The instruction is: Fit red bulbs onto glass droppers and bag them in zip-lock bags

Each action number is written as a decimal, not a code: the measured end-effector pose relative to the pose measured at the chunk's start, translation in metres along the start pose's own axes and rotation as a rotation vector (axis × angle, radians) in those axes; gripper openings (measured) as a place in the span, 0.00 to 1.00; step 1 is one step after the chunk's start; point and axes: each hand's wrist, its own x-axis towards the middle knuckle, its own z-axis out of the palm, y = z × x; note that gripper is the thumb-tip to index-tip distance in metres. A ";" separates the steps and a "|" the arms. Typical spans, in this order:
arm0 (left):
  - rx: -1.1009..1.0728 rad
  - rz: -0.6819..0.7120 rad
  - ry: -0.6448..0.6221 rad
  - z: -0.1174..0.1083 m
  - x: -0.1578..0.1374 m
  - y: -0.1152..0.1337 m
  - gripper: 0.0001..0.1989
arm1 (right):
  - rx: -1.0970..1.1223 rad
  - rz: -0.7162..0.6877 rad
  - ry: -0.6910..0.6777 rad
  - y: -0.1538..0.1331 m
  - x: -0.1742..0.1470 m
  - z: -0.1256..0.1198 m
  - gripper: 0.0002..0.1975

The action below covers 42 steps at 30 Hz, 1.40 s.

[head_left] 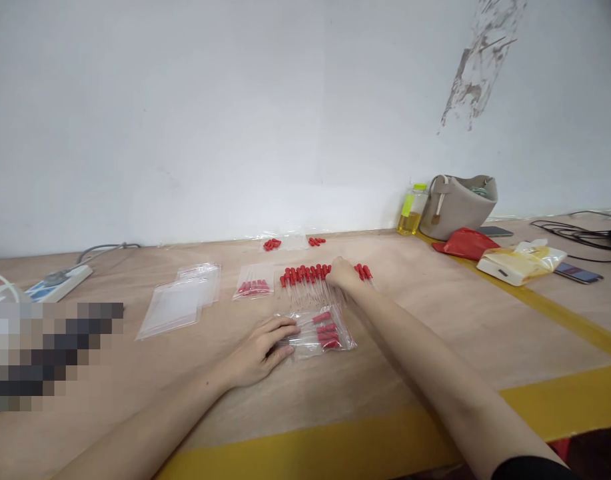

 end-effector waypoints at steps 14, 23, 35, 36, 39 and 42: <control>0.040 -0.015 -0.035 -0.001 0.000 0.003 0.18 | 0.620 -0.266 0.255 0.058 -0.057 -0.032 0.25; 0.056 -0.005 -0.035 -0.001 0.001 0.002 0.18 | 1.204 -0.077 0.168 0.058 -0.087 0.000 0.21; 0.033 0.002 -0.014 -0.001 0.001 0.003 0.17 | 0.822 -0.198 -0.273 0.075 -0.098 -0.013 0.12; 0.031 0.001 -0.015 -0.001 0.001 0.003 0.17 | 0.772 -0.246 -0.259 0.074 -0.098 -0.011 0.12; 0.024 -0.005 -0.014 -0.001 0.001 0.003 0.17 | 0.675 -0.330 -0.214 0.070 -0.097 -0.003 0.10; 0.015 -0.011 -0.009 -0.001 0.001 0.003 0.17 | 0.691 -0.347 -0.216 0.064 -0.100 0.002 0.11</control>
